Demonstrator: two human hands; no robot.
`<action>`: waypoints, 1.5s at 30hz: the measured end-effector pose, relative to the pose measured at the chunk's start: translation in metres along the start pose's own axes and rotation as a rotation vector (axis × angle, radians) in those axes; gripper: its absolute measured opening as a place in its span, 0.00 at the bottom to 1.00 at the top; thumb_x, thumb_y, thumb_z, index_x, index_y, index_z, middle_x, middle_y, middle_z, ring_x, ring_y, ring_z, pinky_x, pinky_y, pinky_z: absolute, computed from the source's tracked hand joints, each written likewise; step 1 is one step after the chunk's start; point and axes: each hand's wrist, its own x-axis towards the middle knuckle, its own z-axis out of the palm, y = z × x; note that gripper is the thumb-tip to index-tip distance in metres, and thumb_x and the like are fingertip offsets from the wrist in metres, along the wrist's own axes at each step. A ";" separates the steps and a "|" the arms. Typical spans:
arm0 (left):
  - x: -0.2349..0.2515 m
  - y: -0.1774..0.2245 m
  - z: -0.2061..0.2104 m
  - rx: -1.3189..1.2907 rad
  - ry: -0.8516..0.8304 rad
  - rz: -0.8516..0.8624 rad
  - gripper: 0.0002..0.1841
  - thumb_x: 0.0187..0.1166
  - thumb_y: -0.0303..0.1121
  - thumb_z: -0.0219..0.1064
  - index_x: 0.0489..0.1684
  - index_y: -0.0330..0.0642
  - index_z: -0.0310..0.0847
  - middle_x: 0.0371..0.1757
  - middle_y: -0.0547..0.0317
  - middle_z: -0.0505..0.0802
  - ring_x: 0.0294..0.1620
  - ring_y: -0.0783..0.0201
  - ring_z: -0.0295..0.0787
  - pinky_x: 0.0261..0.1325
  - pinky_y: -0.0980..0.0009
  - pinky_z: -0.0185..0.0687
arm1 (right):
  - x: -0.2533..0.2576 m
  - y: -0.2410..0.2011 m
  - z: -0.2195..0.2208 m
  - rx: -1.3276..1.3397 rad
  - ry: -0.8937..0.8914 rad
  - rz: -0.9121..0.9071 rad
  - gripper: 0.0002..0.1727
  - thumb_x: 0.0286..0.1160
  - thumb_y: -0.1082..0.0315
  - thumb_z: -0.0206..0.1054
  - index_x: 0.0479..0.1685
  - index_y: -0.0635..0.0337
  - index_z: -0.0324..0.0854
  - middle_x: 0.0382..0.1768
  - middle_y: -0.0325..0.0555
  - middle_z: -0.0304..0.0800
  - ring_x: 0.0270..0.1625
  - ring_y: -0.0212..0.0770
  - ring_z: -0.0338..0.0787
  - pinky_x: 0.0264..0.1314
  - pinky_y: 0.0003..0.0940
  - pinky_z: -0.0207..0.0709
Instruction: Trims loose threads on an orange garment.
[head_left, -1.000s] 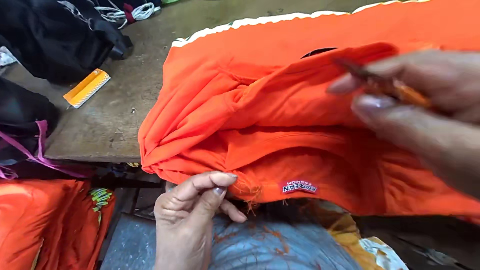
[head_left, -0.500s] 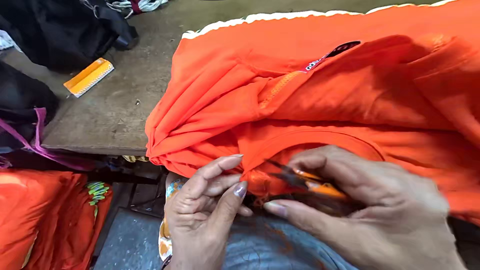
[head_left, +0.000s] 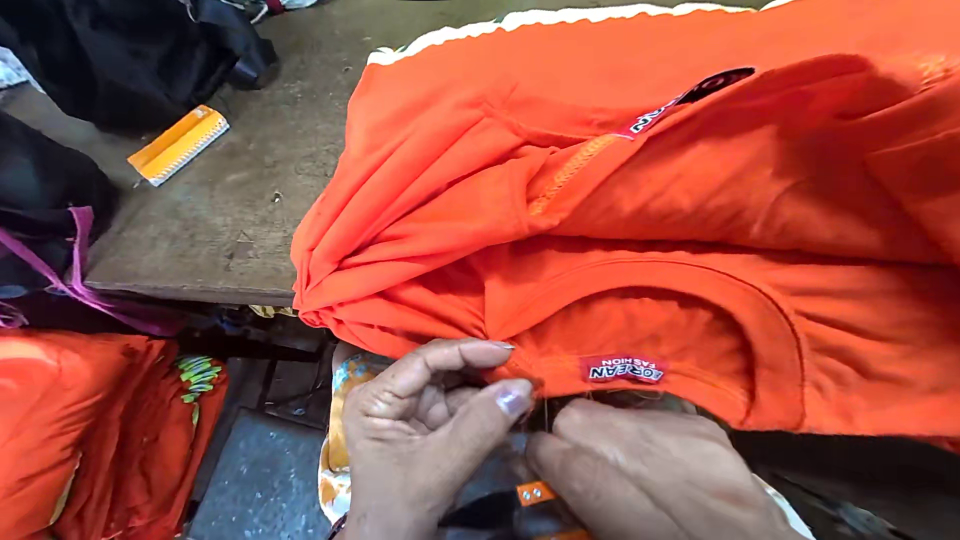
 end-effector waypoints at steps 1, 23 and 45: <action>0.000 -0.001 0.003 0.014 0.010 0.011 0.16 0.63 0.25 0.81 0.49 0.35 0.90 0.36 0.51 0.97 0.32 0.63 0.97 0.36 0.67 0.96 | -0.002 0.000 0.001 0.002 -0.001 -0.009 0.09 0.84 0.71 0.54 0.42 0.60 0.80 0.26 0.48 0.81 0.27 0.45 0.81 0.26 0.36 0.71; -0.005 0.011 0.005 -0.380 0.045 -0.315 0.25 0.58 0.19 0.82 0.59 0.34 0.87 0.51 0.41 0.93 0.46 0.58 0.96 0.52 0.63 0.94 | -0.038 0.022 -0.013 -0.329 0.176 0.169 0.22 0.93 0.53 0.50 0.61 0.61 0.82 0.29 0.47 0.76 0.29 0.44 0.74 0.29 0.34 0.65; -0.014 0.004 0.003 -0.275 -0.038 -0.124 0.19 0.72 0.23 0.73 0.63 0.32 0.85 0.53 0.42 0.93 0.41 0.62 0.94 0.46 0.68 0.93 | -0.007 0.007 -0.001 0.688 0.272 0.567 0.16 0.70 0.56 0.80 0.45 0.58 0.89 0.29 0.28 0.87 0.28 0.15 0.78 0.27 0.11 0.70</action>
